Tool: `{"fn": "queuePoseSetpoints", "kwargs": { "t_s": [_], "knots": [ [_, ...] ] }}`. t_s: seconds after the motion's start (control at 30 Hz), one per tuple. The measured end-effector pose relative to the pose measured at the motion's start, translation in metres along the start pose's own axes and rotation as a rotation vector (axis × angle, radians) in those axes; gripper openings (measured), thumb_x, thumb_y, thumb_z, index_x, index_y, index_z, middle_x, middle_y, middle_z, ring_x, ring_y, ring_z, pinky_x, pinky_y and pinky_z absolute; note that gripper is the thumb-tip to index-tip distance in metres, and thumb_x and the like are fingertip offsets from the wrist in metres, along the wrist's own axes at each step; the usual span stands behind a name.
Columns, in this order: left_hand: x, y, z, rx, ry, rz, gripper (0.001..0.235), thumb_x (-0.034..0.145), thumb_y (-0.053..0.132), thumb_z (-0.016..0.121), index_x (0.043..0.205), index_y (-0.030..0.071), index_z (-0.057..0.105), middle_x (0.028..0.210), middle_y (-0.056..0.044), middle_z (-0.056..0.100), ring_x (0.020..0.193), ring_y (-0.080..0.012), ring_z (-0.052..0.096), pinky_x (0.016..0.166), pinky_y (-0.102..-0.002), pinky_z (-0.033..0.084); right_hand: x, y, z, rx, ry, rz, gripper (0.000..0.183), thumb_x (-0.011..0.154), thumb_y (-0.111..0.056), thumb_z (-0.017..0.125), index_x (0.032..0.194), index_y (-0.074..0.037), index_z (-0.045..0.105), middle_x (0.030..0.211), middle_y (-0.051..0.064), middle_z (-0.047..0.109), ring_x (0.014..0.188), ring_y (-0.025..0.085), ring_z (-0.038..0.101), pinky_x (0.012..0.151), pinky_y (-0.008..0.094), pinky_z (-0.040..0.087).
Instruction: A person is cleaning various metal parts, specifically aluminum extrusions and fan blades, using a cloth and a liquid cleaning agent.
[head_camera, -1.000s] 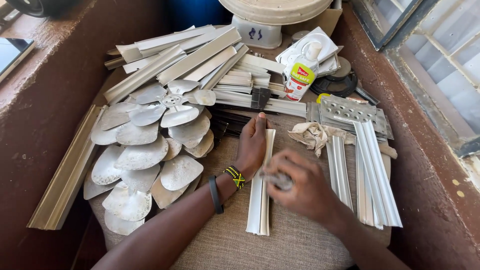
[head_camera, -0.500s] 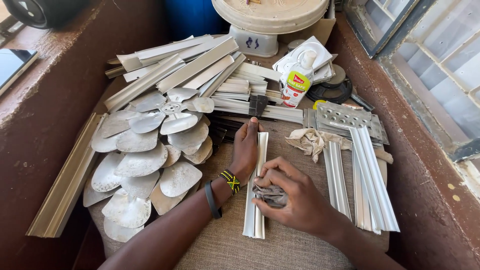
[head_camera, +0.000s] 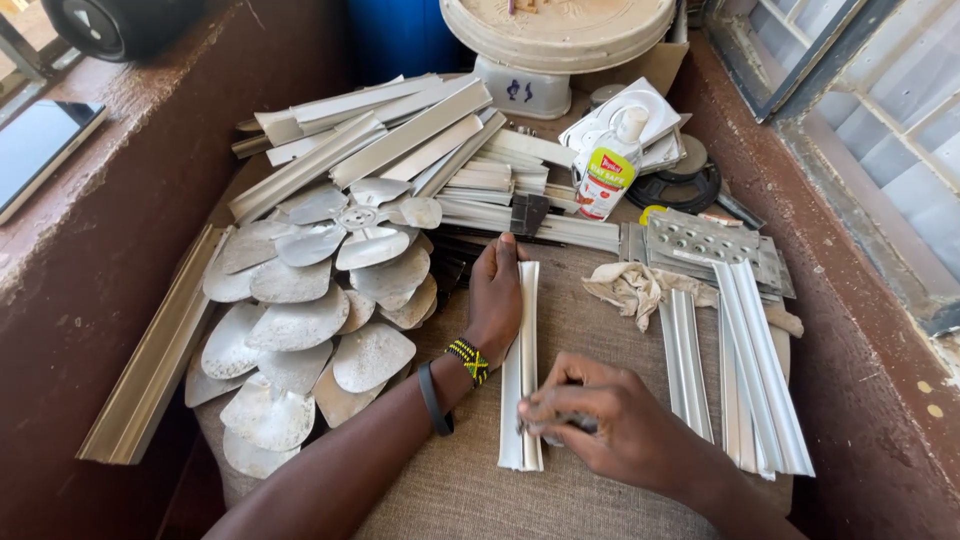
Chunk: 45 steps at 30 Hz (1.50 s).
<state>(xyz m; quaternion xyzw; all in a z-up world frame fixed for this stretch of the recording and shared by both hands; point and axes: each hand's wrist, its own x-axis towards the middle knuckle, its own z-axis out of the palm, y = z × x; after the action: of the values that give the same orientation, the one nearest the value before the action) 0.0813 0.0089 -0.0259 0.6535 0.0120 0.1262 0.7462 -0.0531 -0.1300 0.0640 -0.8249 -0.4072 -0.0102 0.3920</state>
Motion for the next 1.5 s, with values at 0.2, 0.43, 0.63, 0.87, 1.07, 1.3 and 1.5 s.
{"fn": "queuePoseSetpoints", "kwargs": {
  "t_s": [0.2,0.43,0.63,0.87,1.07,1.3,1.5],
  "knots": [
    [-0.001,0.002,0.003,-0.025,-0.003,0.009,0.041,0.109,0.043,0.037,0.082,0.018,0.054,0.077,0.005,0.047,0.077,-0.0095,0.041,0.072,-0.03,0.034,0.009,0.013,-0.01,-0.052,-0.12,0.037,0.014,0.083,-0.014,0.08,0.097,-0.016,0.081,0.093,0.003,0.073,0.077,0.013,0.071,0.063,0.022,0.062],
    [0.0,0.001,0.0,-0.002,0.033,0.02,0.041,0.109,0.042,0.037,0.083,0.017,0.056,0.079,0.004,0.053,0.078,-0.0104,0.047,0.075,-0.031,0.039,0.018,-0.005,-0.009,-0.153,-0.057,-0.041,0.009,0.086,-0.005,0.075,0.09,-0.012,0.078,0.098,0.004,0.069,0.078,0.012,0.071,0.062,0.023,0.057],
    [-0.008,0.011,0.007,-0.001,-0.018,0.009,0.04,0.11,0.04,0.037,0.082,0.018,0.055,0.075,0.006,0.045,0.073,-0.0093,0.039,0.069,-0.031,0.033,0.002,-0.005,-0.007,-0.016,-0.364,0.002,0.018,0.083,-0.006,0.08,0.099,-0.013,0.082,0.103,0.002,0.071,0.083,0.016,0.071,0.072,0.03,0.056],
    [-0.005,0.015,-0.005,0.0,-0.098,0.011,0.042,0.115,0.034,0.032,0.087,0.013,0.056,0.066,-0.001,0.055,0.069,-0.0108,0.052,0.071,-0.031,0.045,0.028,-0.004,-0.019,-0.126,-0.14,0.065,0.008,0.085,-0.001,0.073,0.088,-0.007,0.079,0.099,0.012,0.073,0.079,0.022,0.076,0.06,0.028,0.065],
    [0.0,0.011,-0.007,-0.001,-0.083,0.003,0.044,0.115,0.035,0.032,0.085,0.014,0.057,0.065,-0.004,0.058,0.068,-0.0111,0.054,0.069,-0.031,0.046,0.016,-0.011,-0.015,0.027,-0.363,0.081,0.006,0.087,-0.006,0.076,0.089,-0.01,0.08,0.101,0.01,0.074,0.084,0.022,0.077,0.066,0.031,0.066],
    [-0.009,0.027,-0.005,-0.014,-0.066,0.016,0.042,0.114,0.032,0.032,0.084,0.014,0.055,0.068,0.001,0.049,0.07,-0.011,0.046,0.07,-0.031,0.041,0.055,0.031,-0.041,-0.179,-0.044,0.039,0.007,0.082,-0.005,0.079,0.087,-0.008,0.077,0.099,0.011,0.074,0.084,0.025,0.077,0.067,0.034,0.065],
    [0.005,0.013,-0.015,-0.001,-0.01,0.0,0.042,0.113,0.033,0.034,0.081,0.016,0.053,0.065,0.0,0.053,0.069,-0.0109,0.05,0.069,-0.031,0.042,0.035,0.015,-0.011,-0.124,-0.102,0.148,0.008,0.086,0.001,0.071,0.093,-0.003,0.073,0.103,0.014,0.069,0.085,0.026,0.073,0.065,0.033,0.066]
  ]
}}
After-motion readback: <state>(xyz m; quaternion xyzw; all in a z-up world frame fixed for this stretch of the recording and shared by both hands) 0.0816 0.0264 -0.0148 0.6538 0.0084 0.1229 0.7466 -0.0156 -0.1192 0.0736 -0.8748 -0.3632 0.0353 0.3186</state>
